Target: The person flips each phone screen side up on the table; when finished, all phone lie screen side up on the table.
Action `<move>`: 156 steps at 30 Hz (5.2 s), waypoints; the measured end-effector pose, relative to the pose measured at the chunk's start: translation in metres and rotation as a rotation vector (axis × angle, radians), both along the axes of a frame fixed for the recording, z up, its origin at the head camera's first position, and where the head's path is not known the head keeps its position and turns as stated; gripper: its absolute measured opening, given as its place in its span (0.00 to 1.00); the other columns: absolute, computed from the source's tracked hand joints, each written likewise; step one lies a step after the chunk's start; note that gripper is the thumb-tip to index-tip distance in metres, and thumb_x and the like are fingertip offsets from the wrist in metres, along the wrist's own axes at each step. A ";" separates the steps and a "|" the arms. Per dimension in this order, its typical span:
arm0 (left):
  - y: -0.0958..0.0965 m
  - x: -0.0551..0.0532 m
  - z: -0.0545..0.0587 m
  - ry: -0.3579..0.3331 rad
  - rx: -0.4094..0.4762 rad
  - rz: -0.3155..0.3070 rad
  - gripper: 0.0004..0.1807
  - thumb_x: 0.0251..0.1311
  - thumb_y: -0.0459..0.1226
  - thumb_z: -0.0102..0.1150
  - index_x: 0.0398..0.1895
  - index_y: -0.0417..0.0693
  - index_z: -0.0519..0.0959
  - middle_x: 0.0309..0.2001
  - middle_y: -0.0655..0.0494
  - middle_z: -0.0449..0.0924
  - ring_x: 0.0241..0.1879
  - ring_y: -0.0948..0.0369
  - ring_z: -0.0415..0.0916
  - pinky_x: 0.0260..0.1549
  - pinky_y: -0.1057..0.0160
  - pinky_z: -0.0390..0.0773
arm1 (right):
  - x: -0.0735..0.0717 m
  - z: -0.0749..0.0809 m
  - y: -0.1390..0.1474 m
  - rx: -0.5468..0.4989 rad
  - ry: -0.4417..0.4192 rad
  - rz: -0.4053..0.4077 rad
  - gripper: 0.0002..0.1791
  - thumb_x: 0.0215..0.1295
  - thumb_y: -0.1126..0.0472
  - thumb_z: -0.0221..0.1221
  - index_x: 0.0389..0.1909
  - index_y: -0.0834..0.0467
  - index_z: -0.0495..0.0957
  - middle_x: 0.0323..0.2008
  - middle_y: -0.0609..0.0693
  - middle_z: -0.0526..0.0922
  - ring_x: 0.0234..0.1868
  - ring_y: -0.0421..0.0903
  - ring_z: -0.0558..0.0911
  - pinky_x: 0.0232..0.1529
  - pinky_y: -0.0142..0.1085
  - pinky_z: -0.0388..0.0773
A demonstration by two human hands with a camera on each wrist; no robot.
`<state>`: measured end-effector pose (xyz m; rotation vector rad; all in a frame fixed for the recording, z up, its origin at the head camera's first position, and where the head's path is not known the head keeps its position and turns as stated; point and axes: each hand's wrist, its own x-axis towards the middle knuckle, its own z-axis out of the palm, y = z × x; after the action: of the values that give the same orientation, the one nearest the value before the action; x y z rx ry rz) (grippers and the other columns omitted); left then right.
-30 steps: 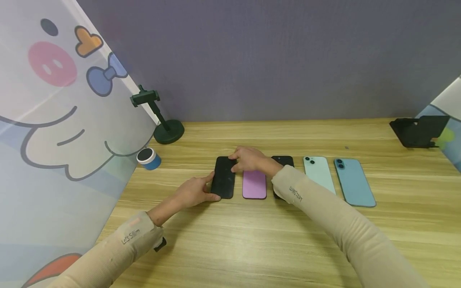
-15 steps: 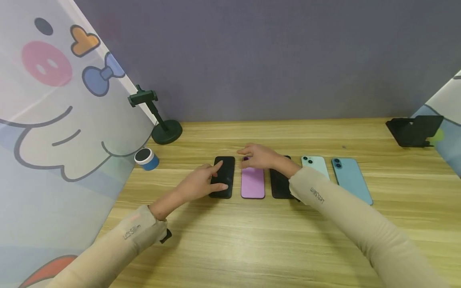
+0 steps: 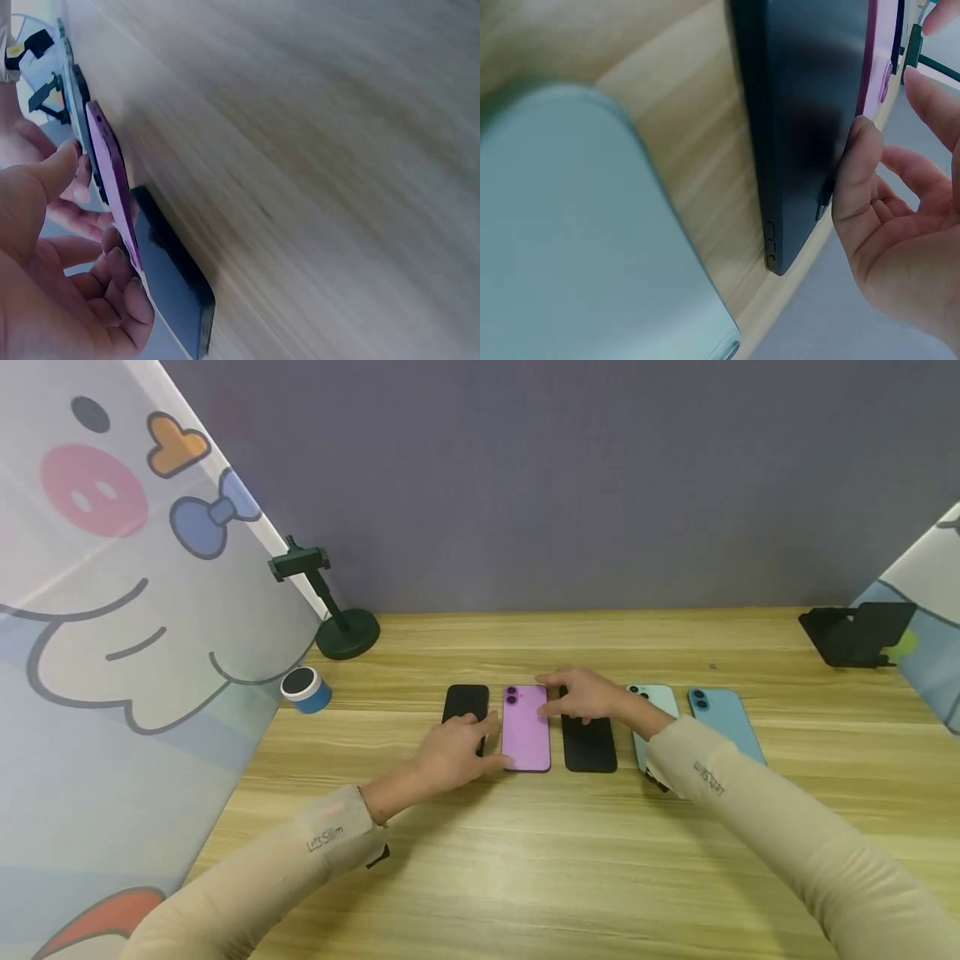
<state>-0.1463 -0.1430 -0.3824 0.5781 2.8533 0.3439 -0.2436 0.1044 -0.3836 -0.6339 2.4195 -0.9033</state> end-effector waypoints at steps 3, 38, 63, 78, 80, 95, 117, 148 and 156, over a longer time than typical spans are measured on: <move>0.006 0.000 -0.003 -0.004 -0.073 -0.002 0.49 0.59 0.67 0.58 0.76 0.47 0.64 0.41 0.51 0.81 0.35 0.58 0.75 0.28 0.61 0.75 | 0.000 -0.002 -0.001 0.000 -0.013 -0.007 0.40 0.66 0.50 0.65 0.75 0.56 0.63 0.61 0.58 0.73 0.26 0.44 0.75 0.23 0.39 0.79; 0.015 0.000 -0.019 0.069 -0.147 -0.010 0.50 0.54 0.68 0.61 0.74 0.50 0.66 0.47 0.49 0.81 0.35 0.61 0.74 0.27 0.65 0.74 | -0.016 -0.010 0.001 -0.173 -0.240 -0.069 0.32 0.66 0.52 0.65 0.70 0.54 0.71 0.61 0.57 0.73 0.28 0.46 0.74 0.27 0.35 0.73; 0.012 -0.003 -0.021 0.078 -0.141 -0.051 0.50 0.56 0.68 0.59 0.75 0.49 0.65 0.53 0.46 0.81 0.45 0.56 0.80 0.39 0.58 0.83 | -0.032 -0.011 0.000 -0.228 -0.350 -0.095 0.27 0.67 0.56 0.64 0.66 0.56 0.76 0.64 0.55 0.78 0.23 0.38 0.72 0.24 0.30 0.71; 0.010 -0.001 -0.016 0.050 -0.144 -0.072 0.50 0.57 0.67 0.58 0.77 0.49 0.61 0.54 0.47 0.80 0.44 0.58 0.79 0.40 0.59 0.82 | -0.036 -0.011 0.006 -0.281 -0.410 -0.107 0.25 0.68 0.58 0.63 0.65 0.58 0.76 0.33 0.45 0.83 0.21 0.38 0.72 0.23 0.31 0.73; 0.010 -0.001 -0.016 0.049 -0.141 -0.074 0.50 0.57 0.66 0.58 0.77 0.49 0.61 0.54 0.47 0.80 0.43 0.58 0.79 0.39 0.60 0.81 | -0.036 -0.011 0.006 -0.286 -0.419 -0.111 0.25 0.69 0.57 0.62 0.65 0.58 0.76 0.27 0.46 0.80 0.21 0.38 0.72 0.24 0.32 0.73; 0.009 0.000 -0.015 0.039 -0.147 -0.092 0.50 0.59 0.66 0.56 0.77 0.49 0.60 0.57 0.47 0.79 0.47 0.56 0.80 0.43 0.58 0.83 | -0.036 -0.008 0.007 -0.283 -0.464 -0.123 0.24 0.70 0.57 0.61 0.65 0.56 0.76 0.24 0.46 0.74 0.22 0.40 0.71 0.26 0.33 0.74; 0.008 -0.002 -0.016 0.038 -0.155 -0.092 0.46 0.62 0.65 0.53 0.77 0.50 0.60 0.58 0.46 0.79 0.49 0.55 0.80 0.46 0.56 0.83 | -0.028 -0.008 0.004 -0.342 -0.447 -0.154 0.29 0.69 0.59 0.62 0.70 0.55 0.71 0.29 0.46 0.78 0.24 0.38 0.76 0.25 0.31 0.77; 0.035 0.011 -0.021 0.196 -0.092 -0.086 0.50 0.56 0.72 0.54 0.75 0.51 0.66 0.40 0.57 0.76 0.34 0.62 0.70 0.29 0.64 0.74 | -0.019 -0.006 -0.006 -0.290 -0.421 -0.223 0.29 0.68 0.62 0.62 0.70 0.58 0.71 0.26 0.46 0.81 0.23 0.38 0.76 0.23 0.29 0.77; 0.030 0.013 -0.019 0.186 0.025 -0.099 0.43 0.62 0.66 0.54 0.74 0.54 0.65 0.54 0.54 0.81 0.38 0.63 0.73 0.29 0.67 0.73 | -0.017 0.002 -0.003 -0.273 -0.401 -0.246 0.28 0.68 0.62 0.61 0.69 0.59 0.72 0.20 0.46 0.78 0.21 0.38 0.75 0.23 0.30 0.77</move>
<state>-0.1331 -0.1126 -0.4019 0.7918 2.9857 0.3253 -0.2605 0.1012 -0.3813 -0.2153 2.0554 -1.3353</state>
